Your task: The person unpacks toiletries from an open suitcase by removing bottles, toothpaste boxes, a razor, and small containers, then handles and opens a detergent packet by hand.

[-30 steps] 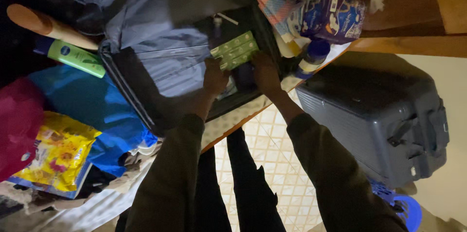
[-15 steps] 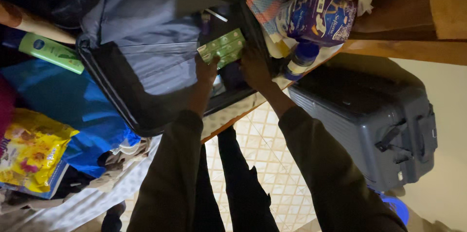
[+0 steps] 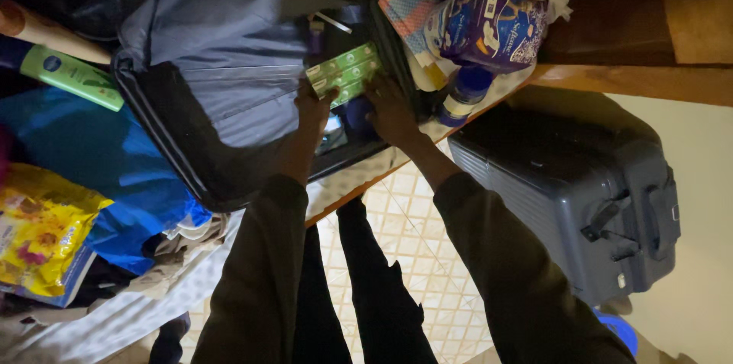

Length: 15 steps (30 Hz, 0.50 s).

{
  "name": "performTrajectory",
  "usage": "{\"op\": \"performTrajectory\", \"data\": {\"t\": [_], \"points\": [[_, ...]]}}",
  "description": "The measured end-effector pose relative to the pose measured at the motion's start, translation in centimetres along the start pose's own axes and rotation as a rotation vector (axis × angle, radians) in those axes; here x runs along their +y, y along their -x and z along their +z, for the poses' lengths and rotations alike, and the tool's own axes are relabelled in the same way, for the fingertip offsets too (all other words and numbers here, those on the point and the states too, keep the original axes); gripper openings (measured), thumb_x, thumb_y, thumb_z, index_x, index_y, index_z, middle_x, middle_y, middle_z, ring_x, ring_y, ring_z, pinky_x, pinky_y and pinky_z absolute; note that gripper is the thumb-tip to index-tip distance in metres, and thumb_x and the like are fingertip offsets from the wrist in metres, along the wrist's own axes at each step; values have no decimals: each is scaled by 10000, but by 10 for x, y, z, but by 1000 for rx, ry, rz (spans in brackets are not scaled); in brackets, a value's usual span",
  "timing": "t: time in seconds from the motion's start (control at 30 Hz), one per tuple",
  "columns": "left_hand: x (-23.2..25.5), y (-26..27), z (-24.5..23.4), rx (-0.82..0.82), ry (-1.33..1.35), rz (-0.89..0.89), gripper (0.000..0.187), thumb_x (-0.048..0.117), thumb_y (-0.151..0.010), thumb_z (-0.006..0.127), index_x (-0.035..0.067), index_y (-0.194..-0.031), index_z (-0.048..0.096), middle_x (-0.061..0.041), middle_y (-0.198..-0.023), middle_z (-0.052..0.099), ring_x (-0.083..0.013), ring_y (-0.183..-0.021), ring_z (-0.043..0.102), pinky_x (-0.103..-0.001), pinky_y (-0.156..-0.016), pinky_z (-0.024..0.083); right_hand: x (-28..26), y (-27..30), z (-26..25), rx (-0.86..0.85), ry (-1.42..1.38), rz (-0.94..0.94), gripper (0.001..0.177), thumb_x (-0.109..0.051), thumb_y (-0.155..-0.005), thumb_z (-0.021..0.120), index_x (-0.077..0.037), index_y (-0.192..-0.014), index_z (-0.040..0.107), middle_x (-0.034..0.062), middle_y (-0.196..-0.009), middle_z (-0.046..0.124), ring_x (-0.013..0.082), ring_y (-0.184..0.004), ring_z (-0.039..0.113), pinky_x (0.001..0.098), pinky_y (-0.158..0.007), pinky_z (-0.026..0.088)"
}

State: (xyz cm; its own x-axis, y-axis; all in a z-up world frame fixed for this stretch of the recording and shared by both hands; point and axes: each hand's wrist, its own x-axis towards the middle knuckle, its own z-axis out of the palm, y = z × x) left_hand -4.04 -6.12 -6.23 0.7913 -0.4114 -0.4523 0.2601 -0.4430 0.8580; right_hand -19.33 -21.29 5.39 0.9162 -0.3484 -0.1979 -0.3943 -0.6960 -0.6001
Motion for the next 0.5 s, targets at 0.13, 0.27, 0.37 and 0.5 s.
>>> {"op": "performTrajectory", "data": {"t": [0.13,0.27,0.37,0.5], "points": [[-7,2,-1,39,-262,-18,536,214,-840,891,37,-1277,636,-190,-1286,617,-316,-1149,600,-403,-944,485,-10,-4,-9,-38,114,-53,788,-235,-720,835,-54,-1430,545,239,-1543,396,486,-1411,359,525,-1167,315],[-10,5,-6,-49,151,-234,690,199,-869,830,13,-1372,396,-218,-1214,646,-247,-1038,612,-401,-894,507,-14,-2,-6,-124,233,-6,707,-188,-736,801,-79,-1395,568,168,-1577,411,486,-1394,377,526,-1099,372],[-6,12,-10,-29,108,-177,702,180,-886,823,-3,-1348,328,-222,-1148,670,-226,-987,638,-389,-883,528,-10,7,-1,-110,263,-5,683,-128,-830,731,-113,-1487,548,117,-1587,453,447,-1420,410,512,-1157,393],[20,14,0,8,242,-94,782,99,-738,839,49,-1323,323,-146,-989,702,-200,-869,663,-349,-771,550,-10,16,-12,-120,222,-34,838,-201,-709,767,-34,-1470,459,171,-1510,442,496,-1401,354,533,-1154,344]]}}
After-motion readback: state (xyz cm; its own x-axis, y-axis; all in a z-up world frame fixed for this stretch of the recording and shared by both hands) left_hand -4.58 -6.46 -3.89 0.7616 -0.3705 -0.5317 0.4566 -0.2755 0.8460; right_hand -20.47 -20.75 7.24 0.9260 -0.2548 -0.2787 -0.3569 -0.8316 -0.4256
